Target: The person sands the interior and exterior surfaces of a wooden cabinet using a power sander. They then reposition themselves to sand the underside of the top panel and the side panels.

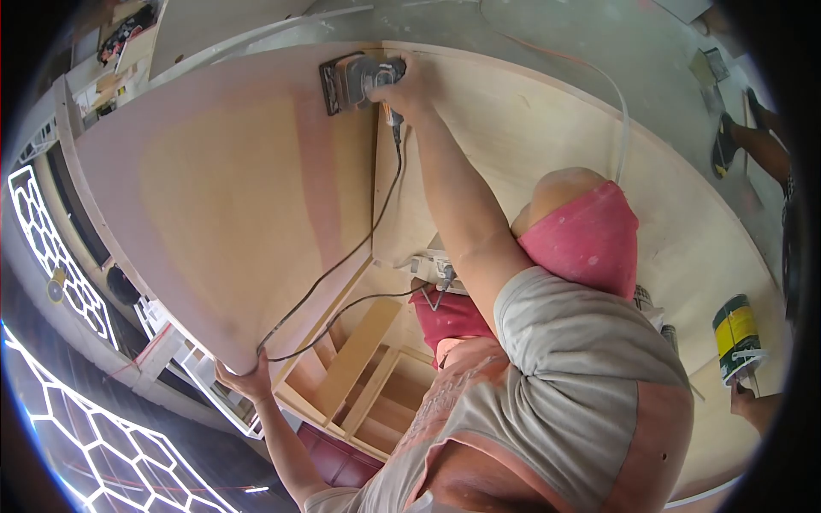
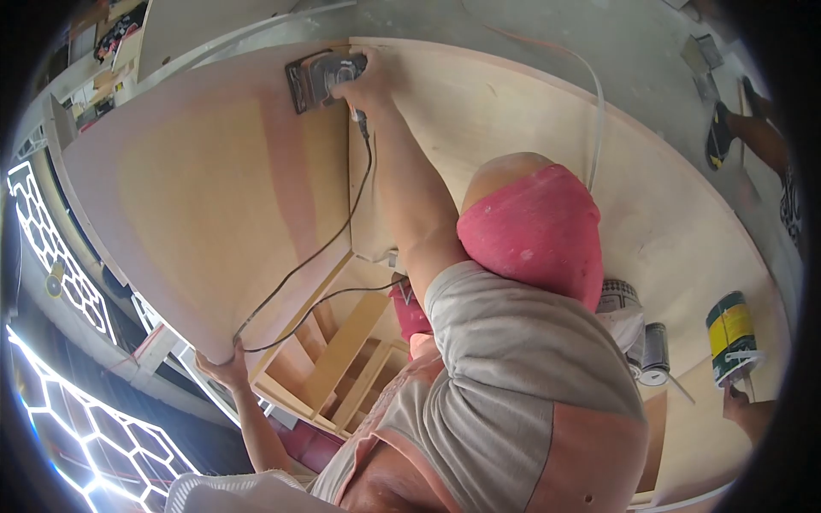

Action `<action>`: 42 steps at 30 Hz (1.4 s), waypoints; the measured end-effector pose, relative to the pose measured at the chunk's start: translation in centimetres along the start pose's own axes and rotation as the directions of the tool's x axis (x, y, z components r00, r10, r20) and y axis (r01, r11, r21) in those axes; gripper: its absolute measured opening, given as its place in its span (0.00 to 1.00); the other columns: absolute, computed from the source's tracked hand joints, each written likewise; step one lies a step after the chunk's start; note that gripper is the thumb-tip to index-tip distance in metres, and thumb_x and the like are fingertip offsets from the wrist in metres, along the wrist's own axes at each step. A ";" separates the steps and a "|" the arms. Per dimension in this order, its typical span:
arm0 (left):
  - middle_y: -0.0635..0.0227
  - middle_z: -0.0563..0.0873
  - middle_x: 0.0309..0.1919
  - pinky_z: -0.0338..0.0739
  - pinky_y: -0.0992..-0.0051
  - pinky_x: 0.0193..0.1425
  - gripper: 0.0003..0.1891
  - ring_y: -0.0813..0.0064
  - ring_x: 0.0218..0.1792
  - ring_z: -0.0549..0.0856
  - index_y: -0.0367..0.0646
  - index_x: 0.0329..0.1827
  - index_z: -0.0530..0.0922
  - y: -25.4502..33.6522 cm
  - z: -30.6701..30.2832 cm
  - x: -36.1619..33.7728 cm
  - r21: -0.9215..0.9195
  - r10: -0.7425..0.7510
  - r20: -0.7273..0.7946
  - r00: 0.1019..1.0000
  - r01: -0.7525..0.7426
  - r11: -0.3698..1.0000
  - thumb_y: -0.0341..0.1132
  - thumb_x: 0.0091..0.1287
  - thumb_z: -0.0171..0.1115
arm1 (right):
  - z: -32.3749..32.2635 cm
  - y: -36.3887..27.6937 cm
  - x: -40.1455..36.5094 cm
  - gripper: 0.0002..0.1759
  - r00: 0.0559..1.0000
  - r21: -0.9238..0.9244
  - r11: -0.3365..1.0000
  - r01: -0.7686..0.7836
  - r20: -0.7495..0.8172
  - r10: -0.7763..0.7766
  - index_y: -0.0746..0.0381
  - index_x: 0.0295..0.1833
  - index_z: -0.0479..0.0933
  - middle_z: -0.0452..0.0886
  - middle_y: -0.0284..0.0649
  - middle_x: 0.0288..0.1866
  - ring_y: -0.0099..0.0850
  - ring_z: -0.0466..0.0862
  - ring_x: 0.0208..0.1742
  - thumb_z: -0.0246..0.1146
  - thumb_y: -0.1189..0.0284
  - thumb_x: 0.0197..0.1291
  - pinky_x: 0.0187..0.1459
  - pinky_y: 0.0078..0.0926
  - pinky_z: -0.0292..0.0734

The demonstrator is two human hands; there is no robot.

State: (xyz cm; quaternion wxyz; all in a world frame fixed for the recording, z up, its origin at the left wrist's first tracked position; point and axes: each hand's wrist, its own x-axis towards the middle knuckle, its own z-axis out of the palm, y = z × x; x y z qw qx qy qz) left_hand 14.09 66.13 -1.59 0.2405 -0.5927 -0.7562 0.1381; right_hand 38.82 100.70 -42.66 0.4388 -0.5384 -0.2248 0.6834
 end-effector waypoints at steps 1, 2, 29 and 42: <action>0.52 0.71 0.54 0.66 0.52 0.58 0.49 0.50 0.56 0.69 0.37 0.62 0.62 -0.1 0.0 0.0 0.003 0.007 -0.006 1.000 -0.007 1.000 0.51 0.39 0.78 | -0.1 -0.4 0.6 0.45 0.999 0.005 0.999 0.051 -0.005 -0.051 0.62 0.58 0.64 0.71 0.41 0.47 0.34 0.76 0.45 0.70 0.80 0.23 0.44 0.31 0.77; 0.52 0.71 0.54 0.65 0.52 0.58 0.49 0.50 0.56 0.69 0.37 0.62 0.62 -0.1 0.0 -0.1 0.007 0.014 -0.014 1.000 -0.014 1.000 0.51 0.39 0.78 | -0.2 -0.7 1.1 0.44 0.995 0.011 0.995 0.102 -0.009 -0.102 0.61 0.57 0.66 0.72 0.41 0.46 0.34 0.76 0.44 0.69 0.81 0.22 0.42 0.30 0.77; 0.47 0.72 0.59 0.73 0.56 0.57 0.34 0.50 0.59 0.73 0.38 0.60 0.72 -2.6 -0.1 0.6 -0.041 -0.021 -0.088 0.996 0.018 0.999 0.58 0.61 0.58 | -0.8 -3.4 0.6 0.43 0.992 -0.160 0.984 0.082 0.111 -0.065 0.57 0.56 0.66 0.72 0.39 0.42 0.31 0.76 0.43 0.68 0.82 0.23 0.37 0.31 0.76; 0.46 0.72 0.58 0.75 0.57 0.55 0.36 0.51 0.58 0.74 0.37 0.60 0.73 -4.1 0.8 -0.9 -0.008 -0.030 -0.085 0.996 0.029 1.000 0.60 0.60 0.58 | -0.9 -2.0 -0.7 0.41 0.995 -0.037 0.999 0.006 0.104 -0.003 0.60 0.54 0.66 0.70 0.40 0.43 0.31 0.75 0.41 0.68 0.83 0.23 0.37 0.29 0.76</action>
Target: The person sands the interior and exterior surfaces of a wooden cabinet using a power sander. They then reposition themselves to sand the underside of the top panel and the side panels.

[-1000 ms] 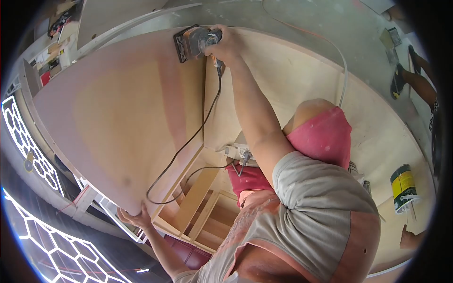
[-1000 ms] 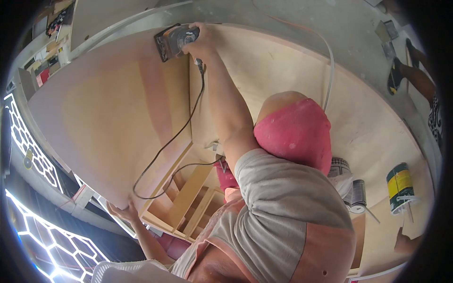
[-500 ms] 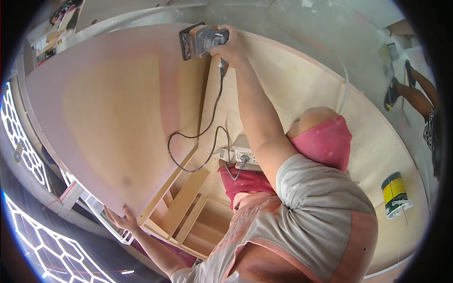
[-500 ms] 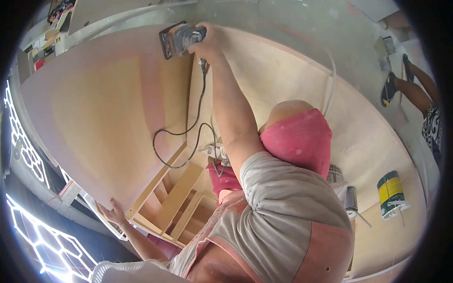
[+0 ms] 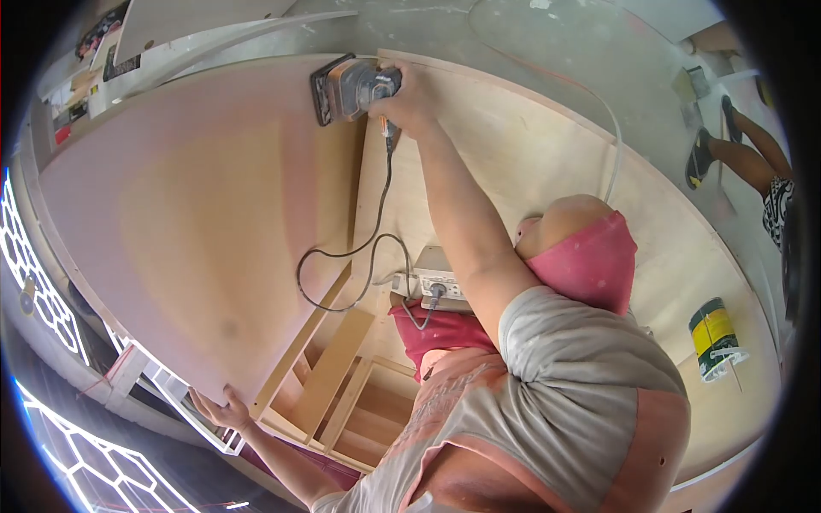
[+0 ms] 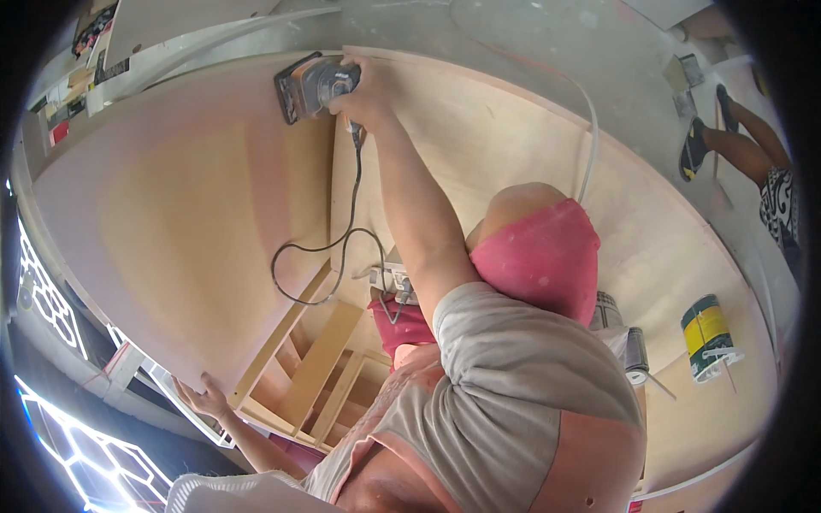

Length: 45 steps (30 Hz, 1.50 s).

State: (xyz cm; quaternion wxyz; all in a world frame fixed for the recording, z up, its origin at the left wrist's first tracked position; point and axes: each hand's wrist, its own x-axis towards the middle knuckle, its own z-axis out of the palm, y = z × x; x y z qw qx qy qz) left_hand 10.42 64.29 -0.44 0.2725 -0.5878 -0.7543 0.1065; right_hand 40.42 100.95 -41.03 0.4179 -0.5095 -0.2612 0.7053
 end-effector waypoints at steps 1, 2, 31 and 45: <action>0.46 0.72 0.58 0.75 0.58 0.55 0.36 0.51 0.58 0.75 0.37 0.59 0.73 -0.2 0.0 0.2 0.001 0.000 0.000 1.000 0.000 1.000 0.60 0.61 0.57 | 0.2 0.1 -0.4 0.41 1.000 -0.004 1.000 -0.003 -0.001 0.003 0.60 0.54 0.66 0.70 0.40 0.43 0.31 0.75 0.41 0.68 0.83 0.23 0.37 0.29 0.76; 0.47 0.73 0.58 0.75 0.58 0.55 0.35 0.51 0.58 0.75 0.37 0.59 0.73 -0.6 0.0 0.3 0.004 0.002 -0.001 1.000 -0.002 1.000 0.60 0.61 0.57 | 0.4 0.2 -0.9 0.42 1.000 0.030 1.000 0.003 0.010 -0.003 0.60 0.54 0.66 0.70 0.40 0.43 0.31 0.75 0.40 0.67 0.83 0.23 0.36 0.29 0.76; 0.51 0.74 0.59 0.76 0.60 0.52 0.35 0.54 0.58 0.75 0.39 0.58 0.75 -1.6 0.6 0.2 -0.033 0.005 -0.045 0.999 -0.007 0.999 0.62 0.60 0.57 | 1.3 3.0 -1.4 0.43 1.000 -0.056 0.998 0.007 0.008 -0.006 0.60 0.55 0.65 0.71 0.41 0.42 0.32 0.77 0.37 0.69 0.84 0.24 0.32 0.31 0.77; 0.52 0.75 0.58 0.77 0.61 0.49 0.36 0.55 0.57 0.76 0.40 0.57 0.76 -1.4 0.6 0.2 -0.005 -0.051 -0.026 0.998 0.051 0.999 0.64 0.59 0.56 | 0.4 0.0 0.2 0.41 0.997 0.036 0.996 -0.082 -0.013 0.083 0.65 0.56 0.65 0.72 0.42 0.42 0.33 0.78 0.39 0.69 0.83 0.26 0.34 0.31 0.79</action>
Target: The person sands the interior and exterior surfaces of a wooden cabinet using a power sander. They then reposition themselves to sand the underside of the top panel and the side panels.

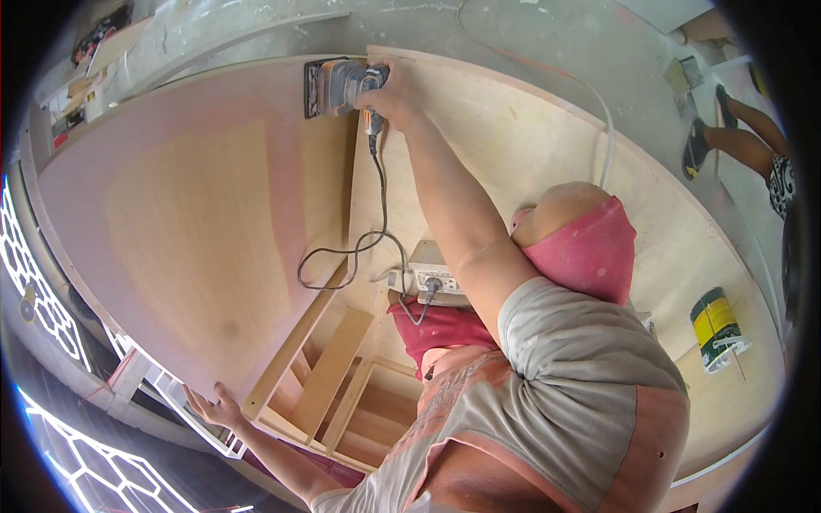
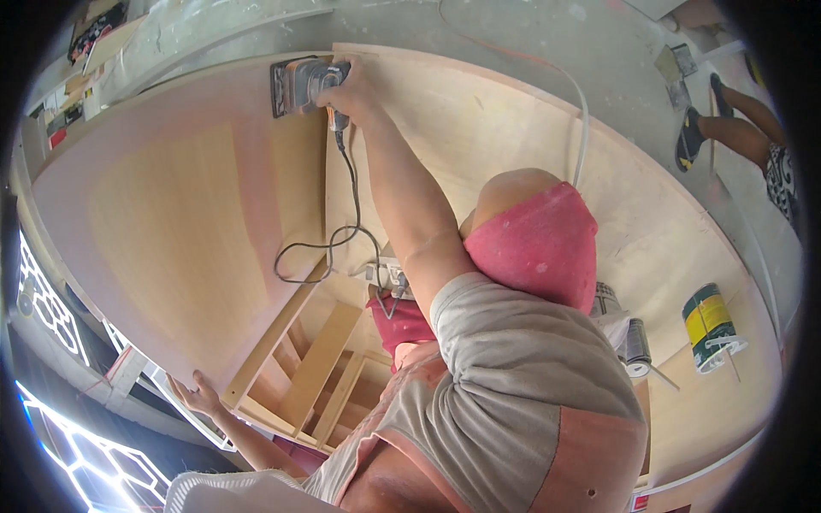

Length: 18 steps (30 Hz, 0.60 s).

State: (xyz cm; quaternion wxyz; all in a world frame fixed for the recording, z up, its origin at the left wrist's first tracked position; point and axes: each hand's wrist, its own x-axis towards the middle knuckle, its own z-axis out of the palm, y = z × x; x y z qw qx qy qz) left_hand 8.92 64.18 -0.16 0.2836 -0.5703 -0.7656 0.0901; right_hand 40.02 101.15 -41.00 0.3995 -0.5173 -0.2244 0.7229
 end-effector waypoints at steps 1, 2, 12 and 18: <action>0.52 0.75 0.58 0.77 0.61 0.49 0.36 0.55 0.57 0.76 0.40 0.57 0.76 -0.1 -0.1 0.0 0.003 0.000 0.001 1.000 0.000 1.000 0.64 0.59 0.56 | 0.1 0.2 0.4 0.41 1.000 0.002 1.000 -0.002 0.002 0.002 0.65 0.56 0.65 0.72 0.42 0.42 0.33 0.78 0.39 0.69 0.83 0.26 0.34 0.31 0.79; 0.52 0.75 0.58 0.77 0.61 0.49 0.36 0.55 0.57 0.76 0.39 0.57 0.76 -0.1 0.0 0.0 -0.004 -0.010 0.000 1.000 0.010 1.000 0.64 0.59 0.56 | 0.1 0.2 1.1 0.41 1.000 -0.034 0.999 -0.015 -0.018 0.014 0.66 0.56 0.65 0.73 0.44 0.44 0.34 0.78 0.41 0.71 0.82 0.27 0.36 0.31 0.80; 0.53 0.73 0.59 0.73 0.60 0.58 0.36 0.57 0.59 0.74 0.39 0.58 0.75 -0.3 0.1 -0.1 0.007 -0.002 0.026 1.000 0.002 1.000 0.63 0.59 0.57 | 2.1 1.1 1.4 0.44 0.973 -0.056 0.993 0.106 -0.199 -0.115 0.67 0.57 0.65 0.74 0.47 0.50 0.37 0.76 0.51 0.77 0.73 0.28 0.50 0.32 0.75; 0.52 0.74 0.58 0.77 0.62 0.50 0.37 0.55 0.57 0.76 0.41 0.57 0.77 0.1 0.3 -0.2 0.019 0.025 -0.024 0.999 -0.025 1.000 0.65 0.58 0.57 | 3.1 0.9 -5.5 0.44 0.986 -0.189 0.972 0.140 -0.067 -0.155 0.62 0.52 0.66 0.72 0.44 0.46 0.37 0.74 0.49 0.75 0.69 0.21 0.52 0.32 0.71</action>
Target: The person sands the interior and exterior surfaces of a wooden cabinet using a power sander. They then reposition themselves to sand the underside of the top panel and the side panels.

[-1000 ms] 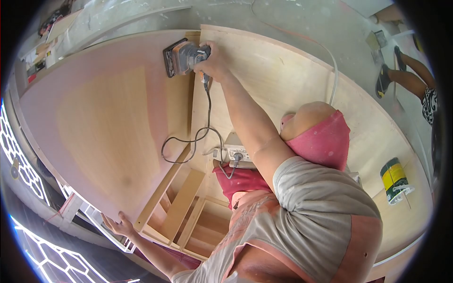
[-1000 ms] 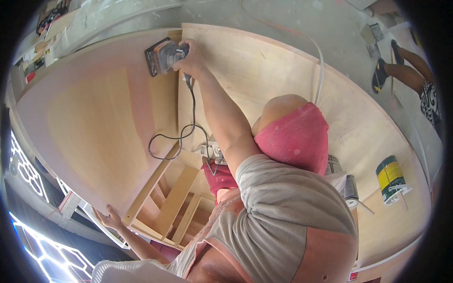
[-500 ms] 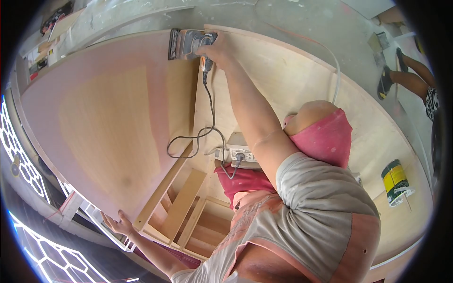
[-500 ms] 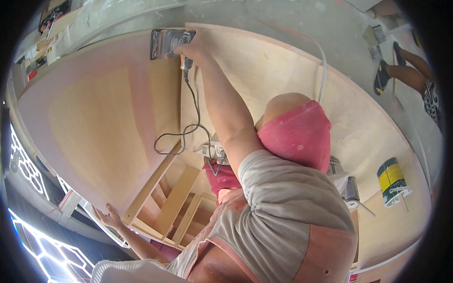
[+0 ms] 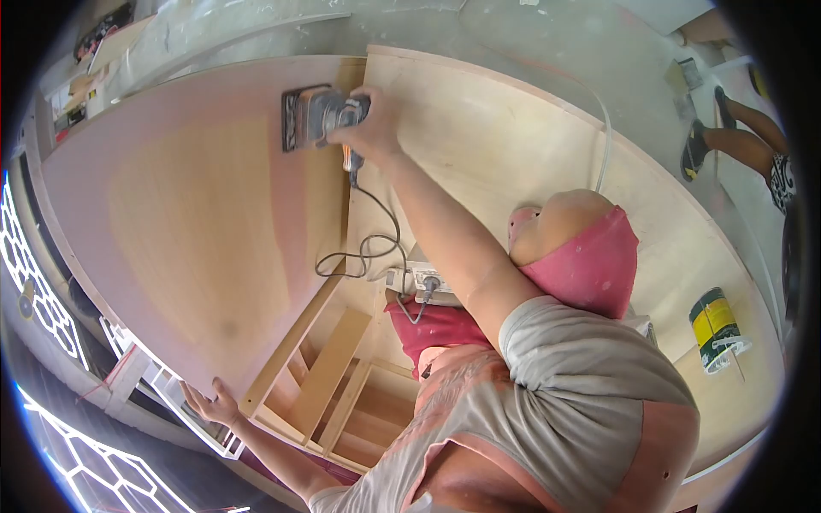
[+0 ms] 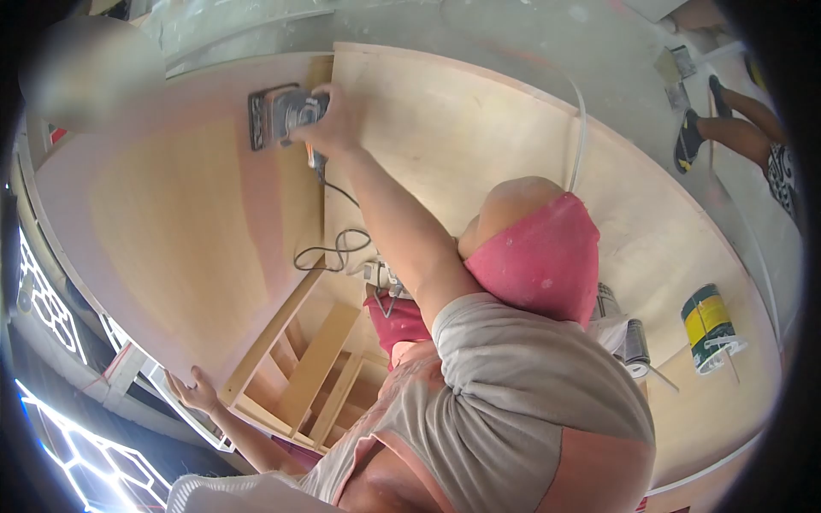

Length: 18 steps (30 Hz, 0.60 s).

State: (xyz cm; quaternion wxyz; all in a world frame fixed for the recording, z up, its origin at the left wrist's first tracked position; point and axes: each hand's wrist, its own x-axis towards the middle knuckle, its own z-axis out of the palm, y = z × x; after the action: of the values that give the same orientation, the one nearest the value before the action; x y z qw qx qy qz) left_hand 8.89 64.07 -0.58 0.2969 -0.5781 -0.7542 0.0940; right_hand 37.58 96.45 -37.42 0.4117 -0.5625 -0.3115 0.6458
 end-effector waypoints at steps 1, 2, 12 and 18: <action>0.52 0.74 0.58 0.77 0.62 0.50 0.37 0.55 0.57 0.76 0.41 0.57 0.77 0.1 0.0 -0.1 -0.004 0.001 -0.003 1.000 -0.001 1.000 0.65 0.58 0.57 | 0.0 0.1 -0.7 0.43 1.000 -0.007 1.000 0.008 0.022 -0.008 0.62 0.52 0.65 0.71 0.44 0.46 0.37 0.73 0.49 0.75 0.69 0.21 0.52 0.31 0.71; 0.51 0.74 0.58 0.78 0.62 0.50 0.37 0.56 0.56 0.77 0.41 0.57 0.76 0.1 0.0 -0.1 0.003 -0.019 0.011 1.000 0.019 1.000 0.65 0.58 0.57 | -0.2 0.3 -1.2 0.43 0.998 0.041 0.998 -0.051 0.043 0.049 0.63 0.52 0.65 0.70 0.43 0.46 0.36 0.73 0.49 0.74 0.69 0.22 0.52 0.31 0.70; 0.50 0.74 0.58 0.78 0.63 0.48 0.38 0.56 0.57 0.76 0.42 0.58 0.76 1.0 -0.2 -0.5 0.008 -0.013 -0.002 1.000 0.013 1.000 0.66 0.57 0.57 | -0.4 1.1 2.7 0.44 0.957 0.149 0.948 -0.282 -0.028 0.289 0.68 0.55 0.64 0.74 0.47 0.48 0.38 0.77 0.49 0.75 0.69 0.25 0.51 0.31 0.74; 0.50 0.74 0.58 0.77 0.61 0.51 0.38 0.55 0.58 0.76 0.40 0.57 0.76 0.4 0.0 -0.6 -0.040 -0.026 -0.008 1.000 0.026 0.999 0.66 0.57 0.57 | -1.4 1.5 3.8 0.44 0.989 0.236 0.961 -0.145 0.030 0.142 0.66 0.56 0.64 0.73 0.44 0.45 0.34 0.77 0.46 0.73 0.76 0.25 0.45 0.29 0.76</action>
State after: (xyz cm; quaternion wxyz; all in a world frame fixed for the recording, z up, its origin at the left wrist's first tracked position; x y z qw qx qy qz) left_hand 9.34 63.64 -0.96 0.2899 -0.5744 -0.7621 0.0725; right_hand 38.59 98.99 -40.71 0.4261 -0.5261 -0.1933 0.7102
